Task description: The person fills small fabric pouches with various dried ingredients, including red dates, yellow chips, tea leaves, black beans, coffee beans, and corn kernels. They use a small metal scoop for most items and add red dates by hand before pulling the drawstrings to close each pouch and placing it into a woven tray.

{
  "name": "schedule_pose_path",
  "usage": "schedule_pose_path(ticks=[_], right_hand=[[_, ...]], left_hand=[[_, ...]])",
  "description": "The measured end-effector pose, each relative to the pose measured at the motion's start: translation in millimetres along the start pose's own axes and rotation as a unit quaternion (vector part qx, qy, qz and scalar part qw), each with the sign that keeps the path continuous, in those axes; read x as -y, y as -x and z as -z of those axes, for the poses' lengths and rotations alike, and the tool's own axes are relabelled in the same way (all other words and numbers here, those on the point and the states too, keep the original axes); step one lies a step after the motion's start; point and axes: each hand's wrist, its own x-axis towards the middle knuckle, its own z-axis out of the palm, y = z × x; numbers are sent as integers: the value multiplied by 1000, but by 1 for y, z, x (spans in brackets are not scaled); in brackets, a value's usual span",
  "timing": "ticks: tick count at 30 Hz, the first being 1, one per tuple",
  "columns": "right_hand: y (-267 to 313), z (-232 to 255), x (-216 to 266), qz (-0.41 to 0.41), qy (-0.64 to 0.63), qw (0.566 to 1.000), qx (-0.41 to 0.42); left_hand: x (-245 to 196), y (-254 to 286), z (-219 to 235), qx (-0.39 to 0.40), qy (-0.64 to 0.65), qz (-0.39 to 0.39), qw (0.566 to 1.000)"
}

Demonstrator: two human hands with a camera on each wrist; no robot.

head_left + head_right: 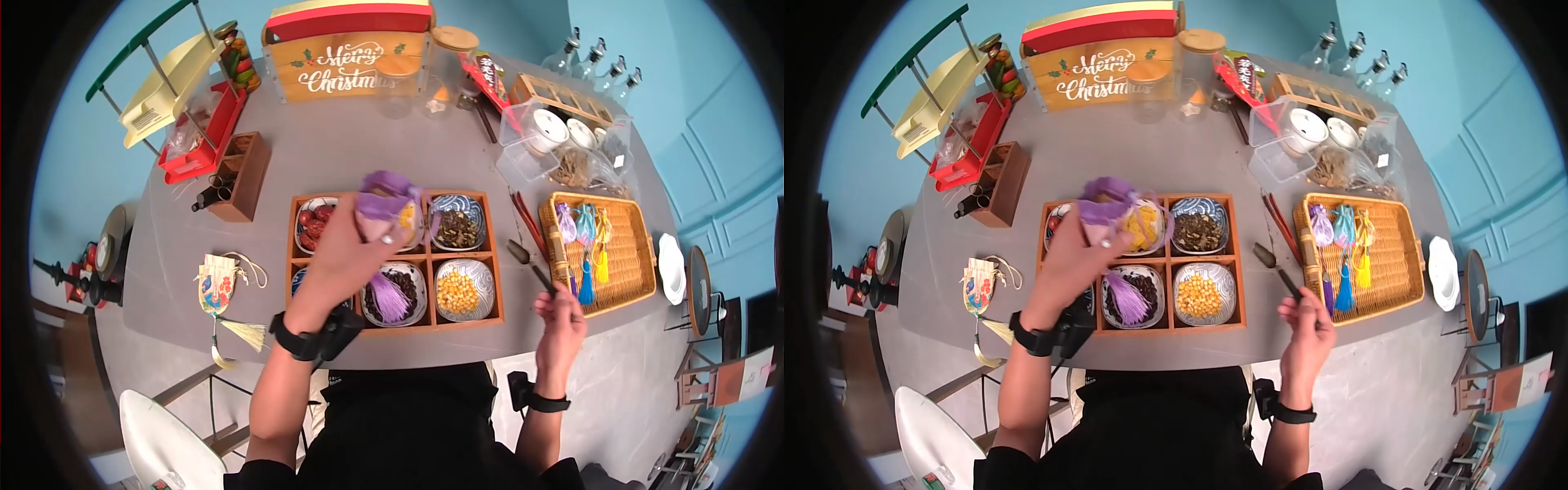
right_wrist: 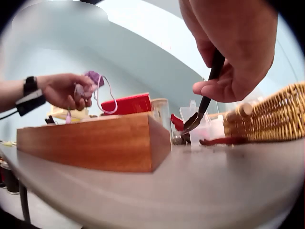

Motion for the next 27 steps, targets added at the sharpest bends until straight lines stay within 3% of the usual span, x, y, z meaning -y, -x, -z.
schedule_pose_path(ticks=[1, 5, 6, 8, 9, 11, 13, 16, 19, 20, 23, 25, 27], right_hand=[[1, 1, -7, -27, 13, 1000, -1], [2, 3, -20, -25, 67, 997, 15], [1, 6, -22, 49, 190, 980, 22], [2, 12, -19, 220, 407, 886, 17], [4, 8, -12, 295, 416, 860, 17], [17, -12, 15, 183, 293, 936, 61], [34, -45, 48, 163, 187, 955, 165], [46, -98, 81, 242, 156, 901, 325], [47, -135, 92, 239, 193, 894, 327], [43, -140, 91, 245, 191, 892, 327], [30, -150, 82, 189, 151, 924, 296], [18, -144, 80, 100, 76, 918, 375], [14, -140, 85, 123, 58, 912, 387]], left_hand=[[-4, 1, 5, -7, 16, 29, 999], [-6, 7, 15, -11, 46, 17, 999], [-9, 10, 14, -20, 57, 22, 998], [-10, 18, 13, -32, 72, 5, 997], [-6, 18, 13, -32, 78, -9, 996], [-4, 19, 7, -31, 87, -45, 995], [-4, 18, -2, -23, 87, -30, 995], [-9, 21, -19, -33, 64, -78, 994], [-11, 21, -27, -35, 65, -103, 992], [-19, 26, -27, -42, 10, -94, 995], [-14, 28, -29, -40, -21, -113, 993], [-18, 36, -23, -31, -25, -118, 992], [-23, 37, -14, 94, 196, -49, 975]])
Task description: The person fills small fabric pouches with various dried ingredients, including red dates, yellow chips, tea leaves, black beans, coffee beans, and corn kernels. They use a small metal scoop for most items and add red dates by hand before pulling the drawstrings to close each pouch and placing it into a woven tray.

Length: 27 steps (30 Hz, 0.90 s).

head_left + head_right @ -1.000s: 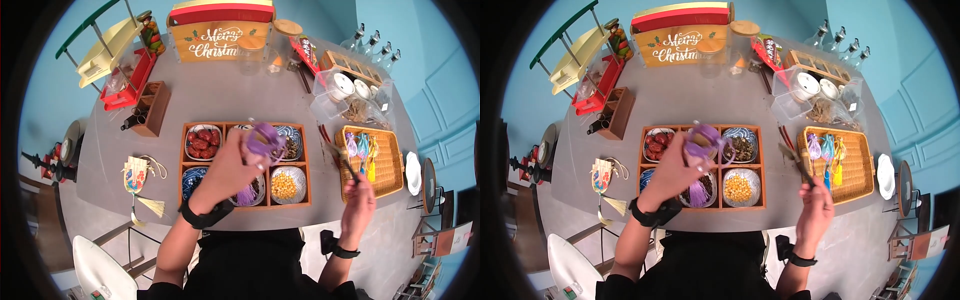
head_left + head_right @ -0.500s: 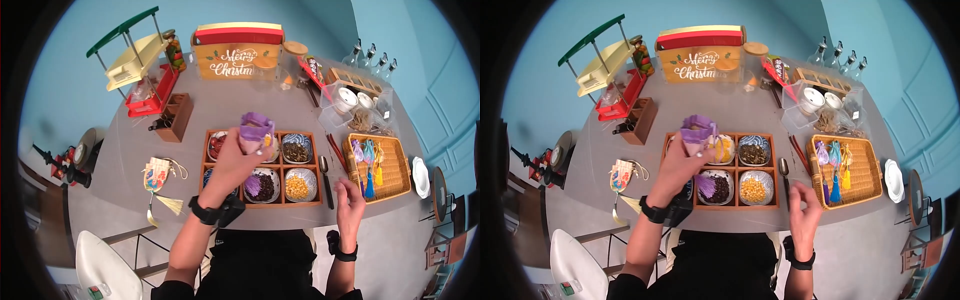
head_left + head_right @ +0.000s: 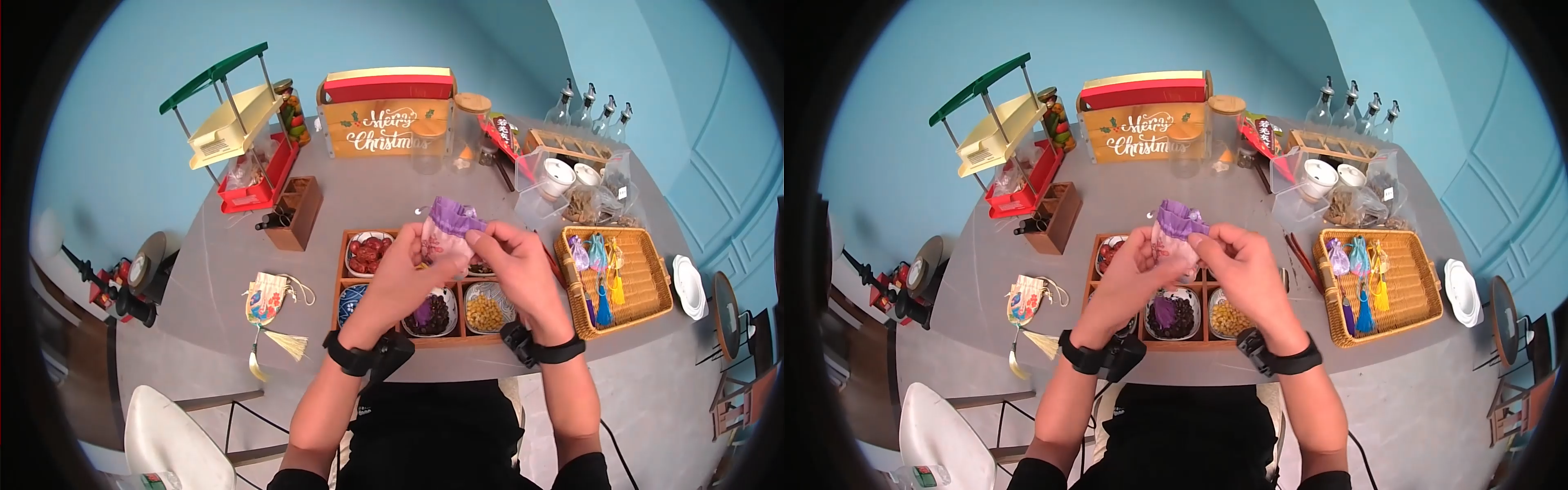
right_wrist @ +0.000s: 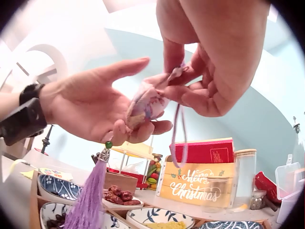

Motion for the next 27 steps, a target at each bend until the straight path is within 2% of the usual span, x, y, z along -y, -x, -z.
schedule_pose_path(ticks=[2, 3, 7, 8, 11, 14, 18, 20, 22, 26, 27], right_hand=[[1, 4, 10, 12, -33, 998, 49], [-3, 10, 8, 11, -9, 997, 73], [-13, 18, 9, 9, 19, 996, 85], [-14, 20, 11, 11, 20, 996, 83], [-21, 24, 15, -11, 54, 995, 79], [-29, 25, 10, 9, -1, 998, 69], [-36, 31, 9, 44, -53, 996, 49], [-37, 40, 6, 23, -70, 997, 11], [-40, 49, 1, 21, -54, 998, -6], [-49, 57, 4, -9, 27, 999, 20], [-55, 57, 7, 25, 85, 996, 25]], left_hand=[[-2, -1, 3, -2, 26, 1, 1000], [1, -7, 6, -11, 46, -12, 999], [1, -22, 7, -24, 89, -46, 995], [-1, -25, 5, -15, 123, -56, 991], [-10, -35, 1, -5, 105, -68, 992], [-15, -42, -1, -1, 156, -72, 985], [-8, -49, 10, -4, 145, -91, 985], [-3, -54, 24, -90, 124, -126, 980], [-8, -57, 36, -105, 132, -134, 977], [-18, -65, 38, -135, 169, -127, 968], [-25, -67, 39, -102, 111, -111, 982]])
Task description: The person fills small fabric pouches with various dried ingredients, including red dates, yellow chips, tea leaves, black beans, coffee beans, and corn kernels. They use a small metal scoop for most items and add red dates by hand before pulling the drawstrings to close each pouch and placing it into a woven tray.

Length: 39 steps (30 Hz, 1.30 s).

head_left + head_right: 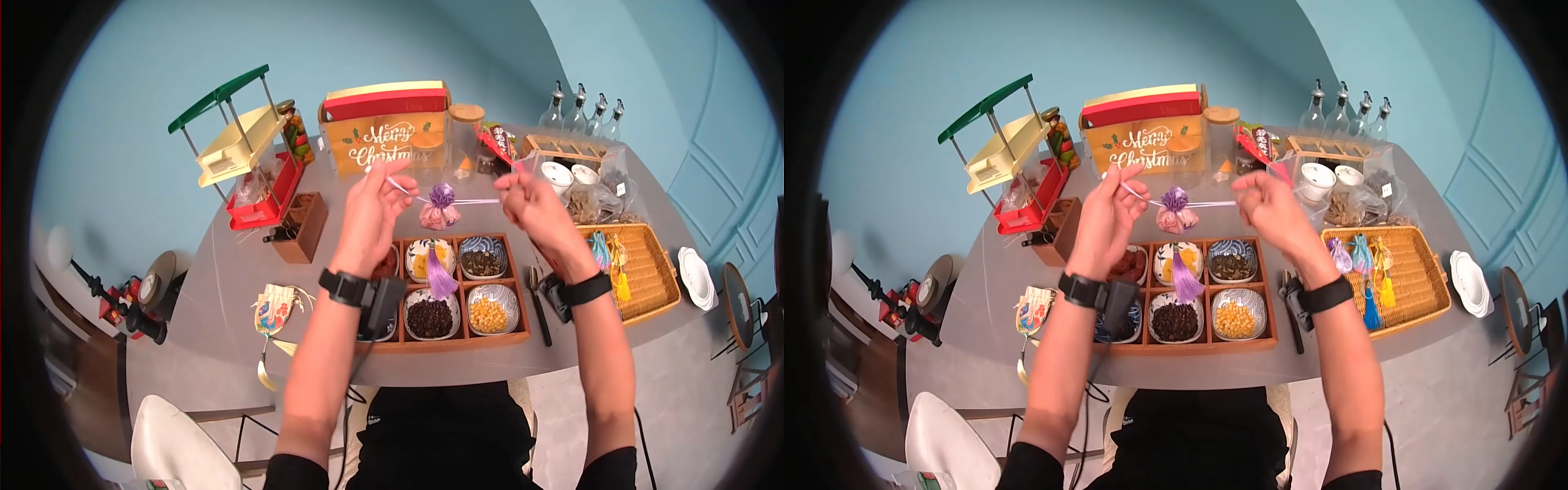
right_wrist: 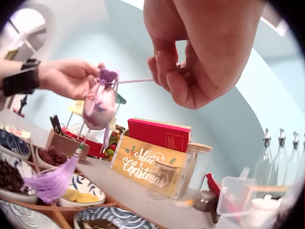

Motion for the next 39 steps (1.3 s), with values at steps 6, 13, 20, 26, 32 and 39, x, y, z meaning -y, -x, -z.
schedule_pose_path(ticks=[6, 13, 20, 26, 32, 39], right_hand=[[-20, -8, 60, 55, 130, 989, 52], [-24, -18, 44, 134, 27, 989, -51], [21, -63, 12, 294, 230, 902, -217], [24, -61, 11, 283, 182, 918, -210], [26, -60, 10, 384, 286, 826, -296], [30, -51, 21, 383, 361, 815, -242]], left_hand=[[-47, -14, -35, 238, -371, 119, 890], [-50, -23, -60, 304, -409, 63, 858], [-43, -14, -83, 197, -300, 54, 932], [-48, -11, -83, 187, -250, 63, 948], [-49, -10, -87, 199, -197, 34, 959], [-54, -7, -89, 217, -210, 28, 953]])
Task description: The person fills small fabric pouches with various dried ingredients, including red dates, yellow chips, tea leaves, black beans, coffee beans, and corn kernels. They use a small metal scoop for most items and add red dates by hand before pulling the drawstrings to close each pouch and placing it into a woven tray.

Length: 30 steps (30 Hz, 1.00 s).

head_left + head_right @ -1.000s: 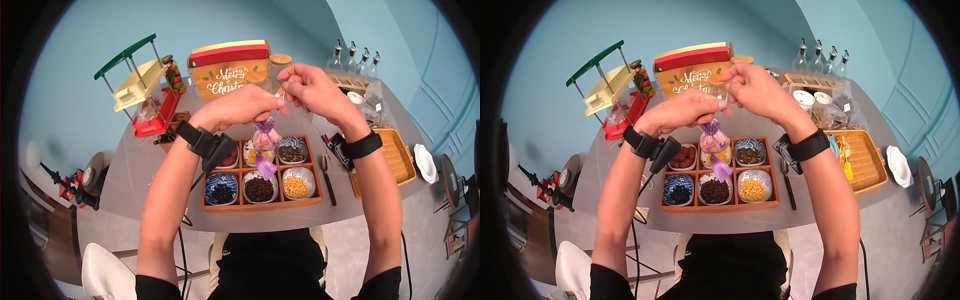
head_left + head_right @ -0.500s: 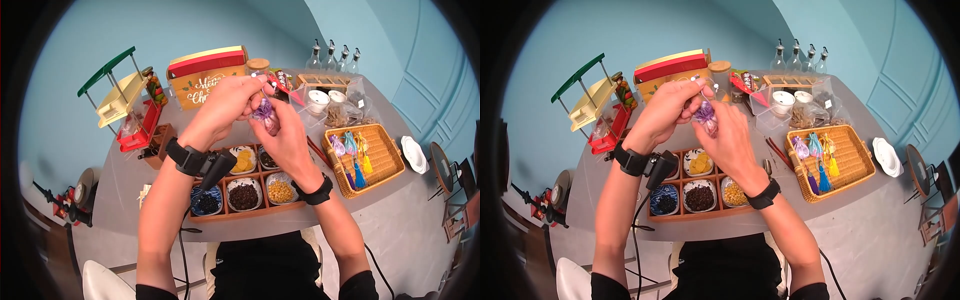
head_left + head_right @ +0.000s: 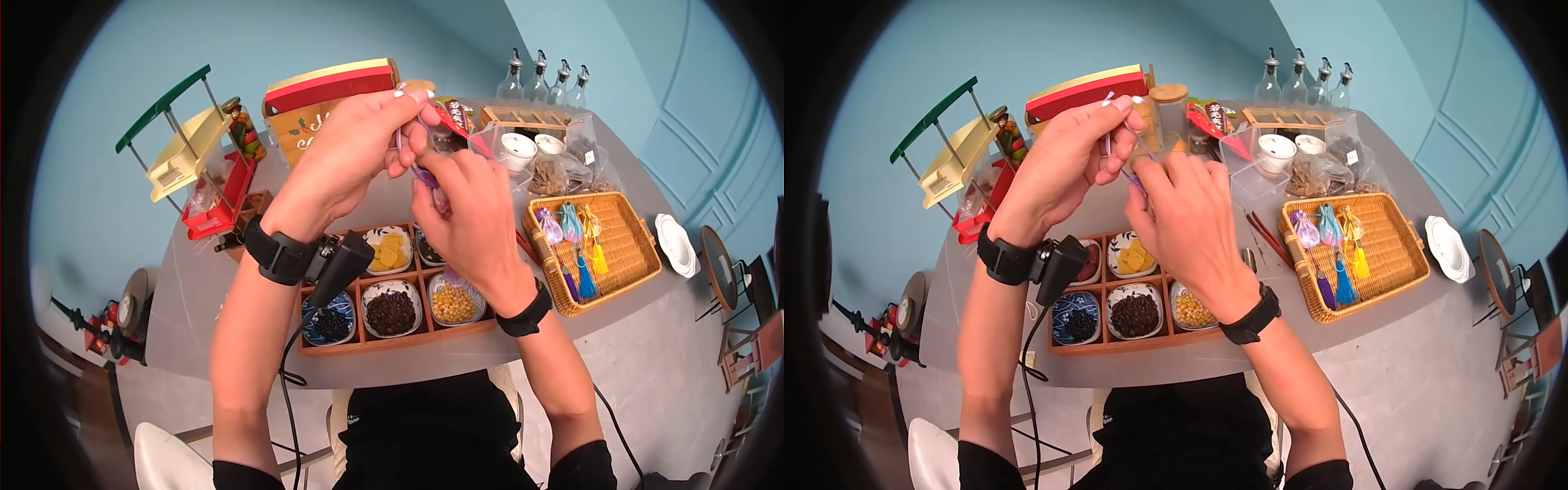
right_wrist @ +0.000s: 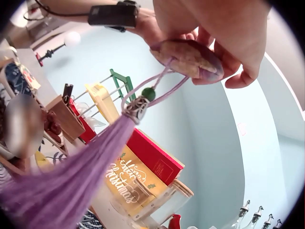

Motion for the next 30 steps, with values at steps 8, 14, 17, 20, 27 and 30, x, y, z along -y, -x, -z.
schedule_pose_path(ticks=[8, 14, 17, 20, 27, 30], right_hand=[[19, 1, -1, -27, 13, 999, -18], [34, 62, -23, -68, 24, 995, 66], [48, 113, -41, -115, 47, 986, 113], [68, 157, -60, -162, 85, 973, 142], [103, 222, -149, -400, 128, 883, 209], [123, 225, -216, -413, 156, 864, 242]], left_hand=[[3, 4, -14, -35, -20, -12, 999], [10, 18, -24, 33, -102, 26, 994], [24, 42, -5, 38, -125, 38, 991], [38, 79, 27, 42, -86, 74, 993], [68, 181, 84, -8, -132, 143, 981], [70, 210, 96, -36, -154, 181, 971]])
